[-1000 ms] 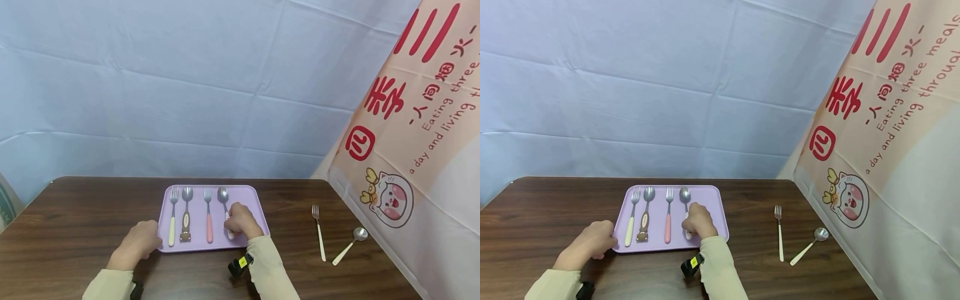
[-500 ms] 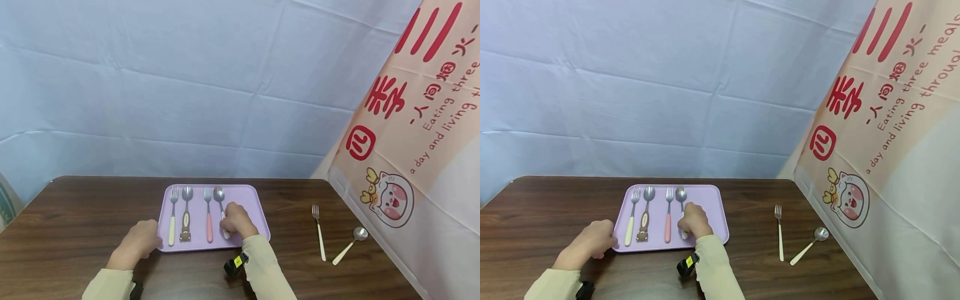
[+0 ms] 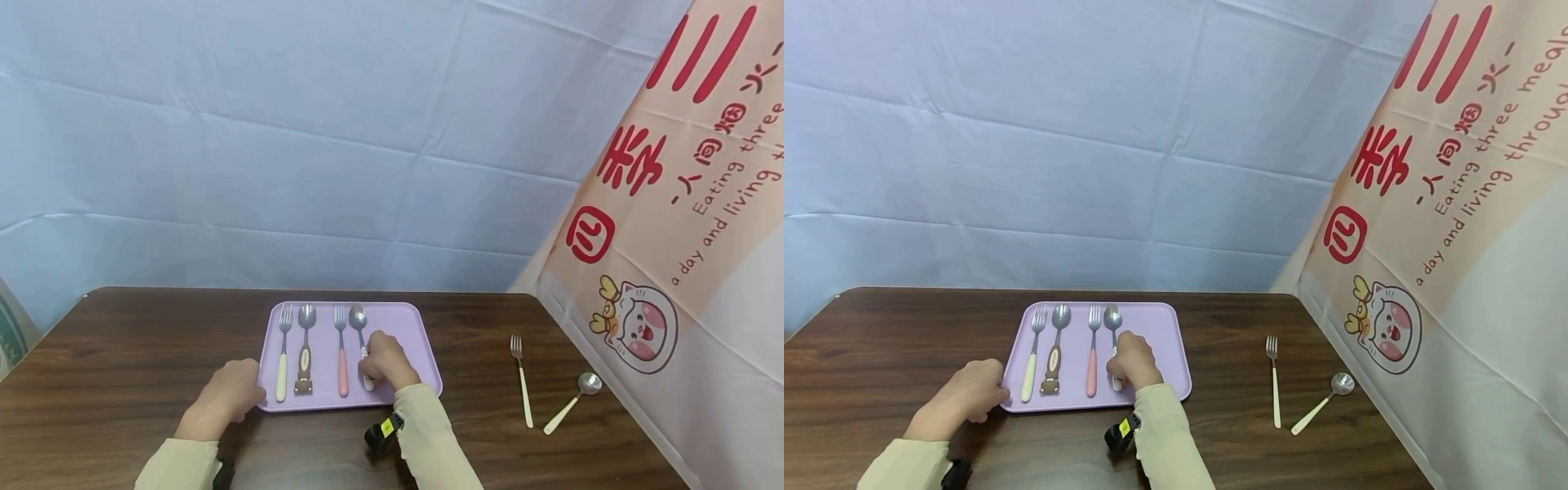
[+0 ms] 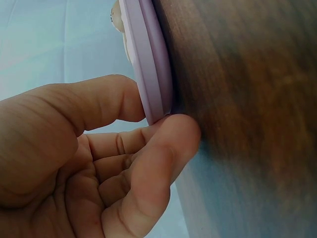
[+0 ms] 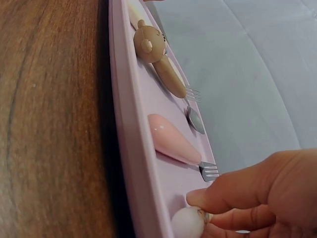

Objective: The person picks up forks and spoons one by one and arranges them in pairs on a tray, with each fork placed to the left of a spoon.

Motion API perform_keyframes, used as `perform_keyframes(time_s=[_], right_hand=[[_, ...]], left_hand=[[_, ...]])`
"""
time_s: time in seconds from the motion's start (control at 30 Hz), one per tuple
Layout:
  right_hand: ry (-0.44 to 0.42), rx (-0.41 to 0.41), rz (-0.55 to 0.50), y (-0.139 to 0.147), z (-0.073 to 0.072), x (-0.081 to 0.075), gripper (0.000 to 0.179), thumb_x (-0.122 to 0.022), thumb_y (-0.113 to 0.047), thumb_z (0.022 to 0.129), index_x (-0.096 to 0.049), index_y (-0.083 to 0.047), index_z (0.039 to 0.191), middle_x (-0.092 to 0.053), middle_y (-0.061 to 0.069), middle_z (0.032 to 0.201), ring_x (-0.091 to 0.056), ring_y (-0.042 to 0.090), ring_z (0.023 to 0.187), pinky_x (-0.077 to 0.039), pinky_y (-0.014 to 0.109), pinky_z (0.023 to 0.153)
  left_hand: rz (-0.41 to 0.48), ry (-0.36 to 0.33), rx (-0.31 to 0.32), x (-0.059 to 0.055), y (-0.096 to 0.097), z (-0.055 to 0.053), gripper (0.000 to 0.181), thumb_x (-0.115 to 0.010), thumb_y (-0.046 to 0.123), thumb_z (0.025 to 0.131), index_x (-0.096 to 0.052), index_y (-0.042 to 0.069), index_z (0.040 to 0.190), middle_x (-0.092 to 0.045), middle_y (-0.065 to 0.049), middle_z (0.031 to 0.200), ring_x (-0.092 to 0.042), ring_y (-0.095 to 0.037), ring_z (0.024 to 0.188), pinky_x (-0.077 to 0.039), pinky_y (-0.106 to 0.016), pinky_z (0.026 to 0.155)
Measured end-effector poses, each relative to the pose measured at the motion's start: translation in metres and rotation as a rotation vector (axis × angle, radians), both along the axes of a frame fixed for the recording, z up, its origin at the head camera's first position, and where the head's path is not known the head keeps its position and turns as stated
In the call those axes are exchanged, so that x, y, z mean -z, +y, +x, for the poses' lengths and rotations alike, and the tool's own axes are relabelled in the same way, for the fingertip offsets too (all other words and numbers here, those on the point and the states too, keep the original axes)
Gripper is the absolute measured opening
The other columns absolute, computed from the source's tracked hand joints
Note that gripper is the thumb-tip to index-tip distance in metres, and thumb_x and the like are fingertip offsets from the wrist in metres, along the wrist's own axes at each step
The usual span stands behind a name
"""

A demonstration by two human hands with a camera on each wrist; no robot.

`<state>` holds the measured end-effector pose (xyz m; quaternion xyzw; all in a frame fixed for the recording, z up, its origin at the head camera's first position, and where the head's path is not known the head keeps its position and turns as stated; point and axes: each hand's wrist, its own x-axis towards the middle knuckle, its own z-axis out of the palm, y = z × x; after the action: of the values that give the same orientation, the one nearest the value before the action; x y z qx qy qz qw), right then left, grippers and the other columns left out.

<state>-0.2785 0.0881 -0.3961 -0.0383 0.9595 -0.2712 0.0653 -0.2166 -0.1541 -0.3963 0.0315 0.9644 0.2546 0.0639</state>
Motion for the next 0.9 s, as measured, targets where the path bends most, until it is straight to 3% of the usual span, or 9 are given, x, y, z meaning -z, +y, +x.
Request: perform_keyframes(time_s=[0.6,0.9], right_hand=[[-0.012,0.036,-0.018,-0.0023,0.0007,0.0018,0.018,-0.07,0.0,0.067,-0.052,-0.003,0.064,-0.052,0.007,0.057,-0.049,0.016,0.046,-0.041,0.026,0.042],[0.027,0.017,-0.006,-0.001,0.002,0.0006,0.023,-0.071,-0.002,0.064,-0.049,-0.006,0.059,-0.049,0.004,0.054,-0.045,0.014,0.046,-0.037,0.025,0.042]], left_hand=[[-0.014,0.013,0.0,0.0013,-0.0001,-0.001,0.006,-0.057,0.0,0.074,-0.052,-0.002,0.072,-0.047,-0.009,0.058,-0.052,-0.016,0.042,-0.042,-0.027,0.04],[-0.012,0.021,-0.002,0.0019,0.0003,-0.001,0.006,-0.057,0.0,0.073,-0.052,-0.001,0.071,-0.047,-0.009,0.058,-0.051,-0.016,0.041,-0.042,-0.027,0.04]])
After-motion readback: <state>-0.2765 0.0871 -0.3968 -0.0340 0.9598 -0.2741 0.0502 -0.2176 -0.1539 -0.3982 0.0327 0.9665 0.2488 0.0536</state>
